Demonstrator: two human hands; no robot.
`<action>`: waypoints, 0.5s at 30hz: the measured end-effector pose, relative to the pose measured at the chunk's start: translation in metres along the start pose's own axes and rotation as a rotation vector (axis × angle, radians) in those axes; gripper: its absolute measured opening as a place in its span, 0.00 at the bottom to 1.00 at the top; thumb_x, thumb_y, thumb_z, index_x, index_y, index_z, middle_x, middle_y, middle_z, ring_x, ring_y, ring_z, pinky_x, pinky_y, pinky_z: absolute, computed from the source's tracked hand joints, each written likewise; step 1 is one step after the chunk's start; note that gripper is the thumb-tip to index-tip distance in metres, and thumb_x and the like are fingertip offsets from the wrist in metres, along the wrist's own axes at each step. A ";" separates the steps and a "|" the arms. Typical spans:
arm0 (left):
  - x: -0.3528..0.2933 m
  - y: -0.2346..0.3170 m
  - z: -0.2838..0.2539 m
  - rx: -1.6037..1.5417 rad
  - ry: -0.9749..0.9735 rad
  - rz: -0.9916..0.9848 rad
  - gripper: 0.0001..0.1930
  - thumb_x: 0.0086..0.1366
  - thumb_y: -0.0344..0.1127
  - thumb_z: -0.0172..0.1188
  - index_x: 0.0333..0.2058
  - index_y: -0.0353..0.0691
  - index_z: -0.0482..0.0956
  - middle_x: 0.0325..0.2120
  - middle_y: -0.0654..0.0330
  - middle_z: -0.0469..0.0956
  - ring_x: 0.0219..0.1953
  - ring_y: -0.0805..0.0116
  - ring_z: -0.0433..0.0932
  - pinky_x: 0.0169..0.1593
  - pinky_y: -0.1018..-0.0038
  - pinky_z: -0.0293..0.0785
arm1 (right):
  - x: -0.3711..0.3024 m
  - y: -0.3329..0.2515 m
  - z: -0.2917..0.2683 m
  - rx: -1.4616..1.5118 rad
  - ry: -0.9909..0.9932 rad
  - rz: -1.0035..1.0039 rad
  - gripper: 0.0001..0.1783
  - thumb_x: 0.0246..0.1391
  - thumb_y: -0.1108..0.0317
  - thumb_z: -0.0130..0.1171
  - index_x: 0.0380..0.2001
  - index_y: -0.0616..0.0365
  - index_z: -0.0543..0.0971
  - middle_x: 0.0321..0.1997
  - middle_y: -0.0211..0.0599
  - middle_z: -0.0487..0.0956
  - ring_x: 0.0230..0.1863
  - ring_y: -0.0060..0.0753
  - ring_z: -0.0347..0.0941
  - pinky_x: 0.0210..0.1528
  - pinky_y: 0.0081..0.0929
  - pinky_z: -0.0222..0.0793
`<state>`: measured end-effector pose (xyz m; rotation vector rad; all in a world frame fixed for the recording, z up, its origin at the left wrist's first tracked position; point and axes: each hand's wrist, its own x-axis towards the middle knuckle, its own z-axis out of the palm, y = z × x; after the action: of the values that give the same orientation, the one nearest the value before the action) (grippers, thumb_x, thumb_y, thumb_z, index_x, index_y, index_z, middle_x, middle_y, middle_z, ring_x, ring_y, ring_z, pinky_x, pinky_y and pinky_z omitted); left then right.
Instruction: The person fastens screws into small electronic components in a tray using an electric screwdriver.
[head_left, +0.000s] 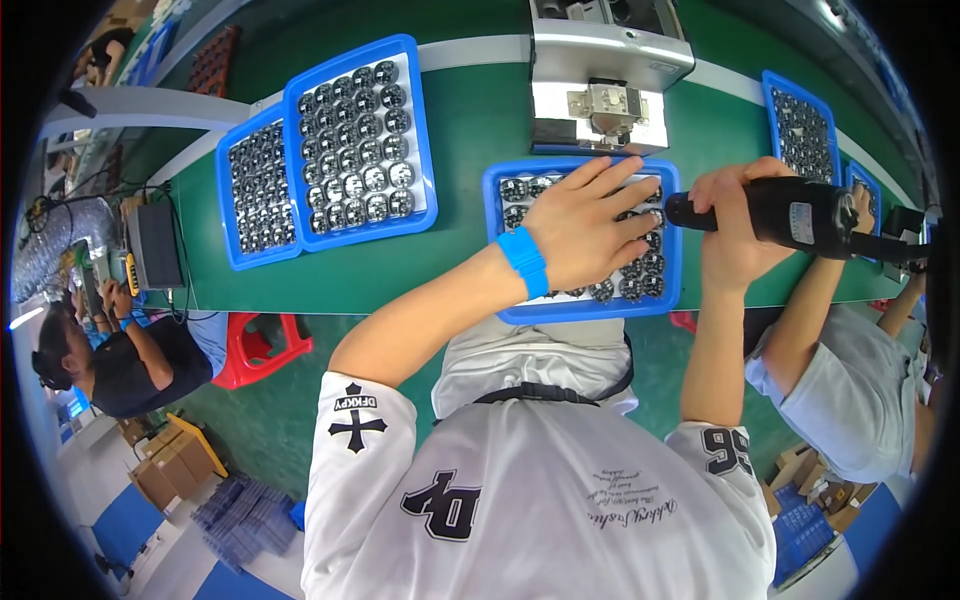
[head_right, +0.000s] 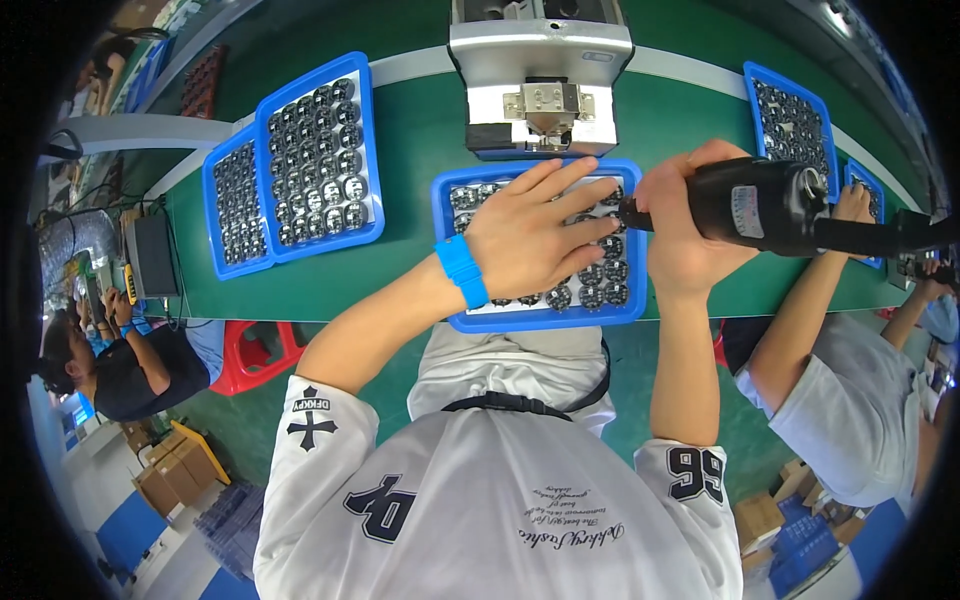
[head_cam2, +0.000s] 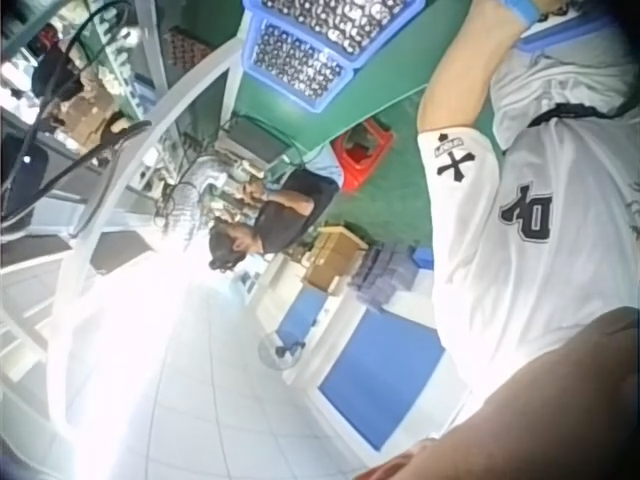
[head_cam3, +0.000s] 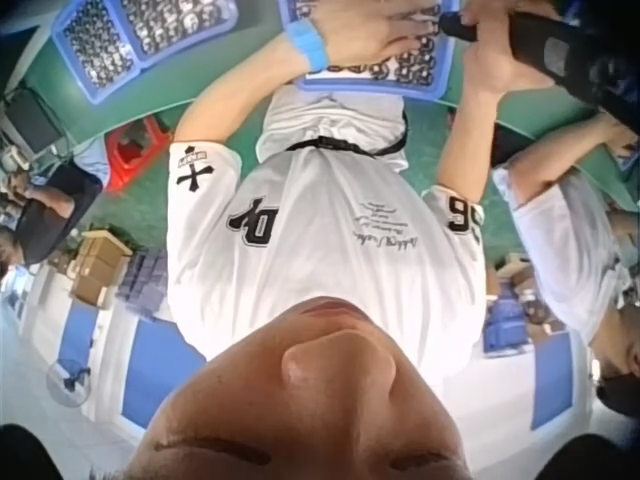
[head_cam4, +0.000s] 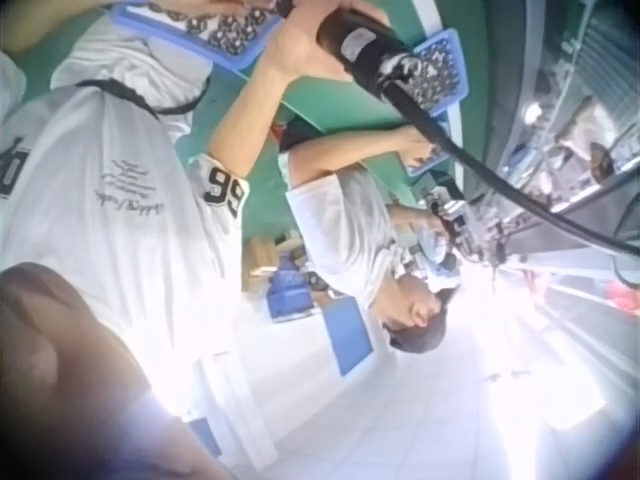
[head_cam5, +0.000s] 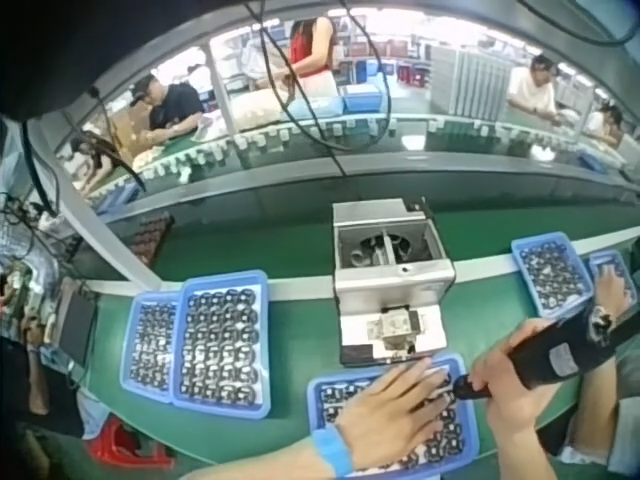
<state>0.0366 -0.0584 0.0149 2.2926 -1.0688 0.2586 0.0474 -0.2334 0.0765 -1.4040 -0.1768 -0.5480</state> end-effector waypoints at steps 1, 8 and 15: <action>0.000 -0.001 0.000 -0.002 -0.001 -0.001 0.16 0.66 0.48 0.64 0.48 0.51 0.87 0.62 0.60 0.75 0.70 0.55 0.66 0.71 0.55 0.62 | 0.000 -0.002 0.003 -0.064 -0.026 -0.014 0.15 0.53 0.90 0.56 0.43 0.65 0.71 0.25 0.41 0.75 0.20 0.34 0.72 0.29 0.35 0.74; 0.000 0.000 0.007 -0.002 0.018 0.005 0.16 0.67 0.49 0.62 0.48 0.51 0.87 0.61 0.55 0.75 0.69 0.53 0.66 0.72 0.56 0.59 | 0.032 -0.048 0.027 0.223 -0.094 -0.114 0.21 0.57 0.81 0.57 0.55 0.70 0.72 0.25 0.39 0.75 0.23 0.33 0.72 0.31 0.36 0.74; 0.000 -0.001 0.004 -0.003 0.005 0.002 0.16 0.68 0.49 0.62 0.49 0.51 0.86 0.62 0.54 0.74 0.69 0.52 0.66 0.72 0.55 0.59 | 0.074 -0.022 0.079 0.186 -0.175 -0.119 0.16 0.55 0.85 0.60 0.48 0.71 0.74 0.22 0.43 0.77 0.21 0.34 0.74 0.30 0.32 0.72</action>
<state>0.0366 -0.0607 0.0111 2.2874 -1.0677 0.2634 0.1172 -0.1778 0.1421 -1.2645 -0.4431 -0.4928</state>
